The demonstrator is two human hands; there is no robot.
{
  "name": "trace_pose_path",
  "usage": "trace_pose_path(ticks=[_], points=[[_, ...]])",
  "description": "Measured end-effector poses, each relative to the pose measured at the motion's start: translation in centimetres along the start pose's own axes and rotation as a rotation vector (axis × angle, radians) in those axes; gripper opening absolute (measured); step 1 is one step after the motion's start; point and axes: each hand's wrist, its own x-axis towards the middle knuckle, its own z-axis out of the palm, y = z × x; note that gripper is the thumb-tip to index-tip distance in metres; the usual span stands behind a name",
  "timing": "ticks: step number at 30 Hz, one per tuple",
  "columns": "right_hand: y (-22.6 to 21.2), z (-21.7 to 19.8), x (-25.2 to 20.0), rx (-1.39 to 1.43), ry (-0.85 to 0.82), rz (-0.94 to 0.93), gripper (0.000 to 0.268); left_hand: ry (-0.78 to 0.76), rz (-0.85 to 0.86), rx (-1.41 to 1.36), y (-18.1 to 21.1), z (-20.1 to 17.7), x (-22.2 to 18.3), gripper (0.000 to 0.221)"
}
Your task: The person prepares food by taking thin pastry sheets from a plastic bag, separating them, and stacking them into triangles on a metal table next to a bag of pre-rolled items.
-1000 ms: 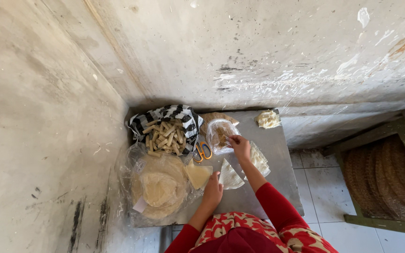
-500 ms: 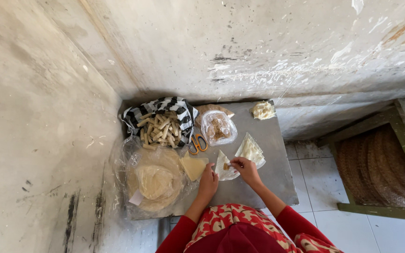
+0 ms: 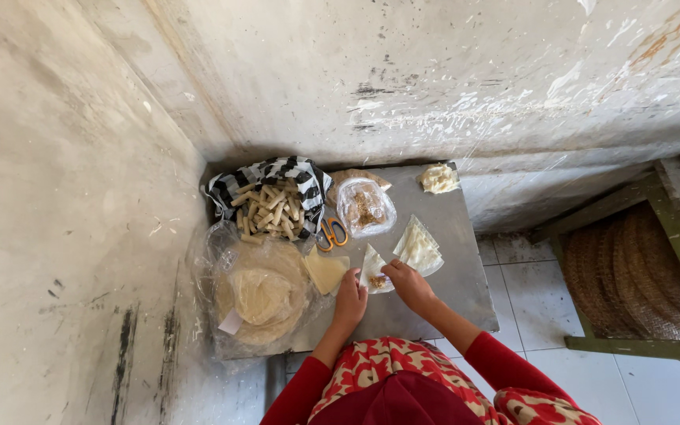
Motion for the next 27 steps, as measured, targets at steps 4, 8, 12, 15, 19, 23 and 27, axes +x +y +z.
trace_pose_path(ticks=[4,8,12,15,19,23,27], points=[[0.5,0.2,-0.2,0.025,0.056,0.028,0.018,0.006,0.012,0.019,0.0,0.0,-0.1,0.048],[0.7,0.2,-0.5,0.042,0.120,0.011,0.016,-0.012,-0.005,0.025,0.1,-0.1,0.0,0.047],[0.6,-0.1,-0.7,0.147,0.163,0.103,0.014,-0.016,-0.003,0.021,0.3,-0.2,-0.1,0.047],[0.2,-0.5,-0.8,0.135,0.203,0.063,0.015,-0.021,-0.004,0.038,0.6,-0.3,-0.1,0.046],[-0.2,-0.7,-1.3,-0.033,0.169,-0.112,0.027,-0.020,0.013,0.011,0.5,-0.1,-0.2,0.046],[-0.2,-0.6,-1.5,-0.053,0.200,-0.087,0.024,-0.014,0.032,0.023,0.4,-0.2,-0.1,0.047],[1.2,-0.3,-1.1,0.026,0.263,-0.015,0.025,-0.008,0.059,0.055,0.5,-0.2,-0.2,0.048]])
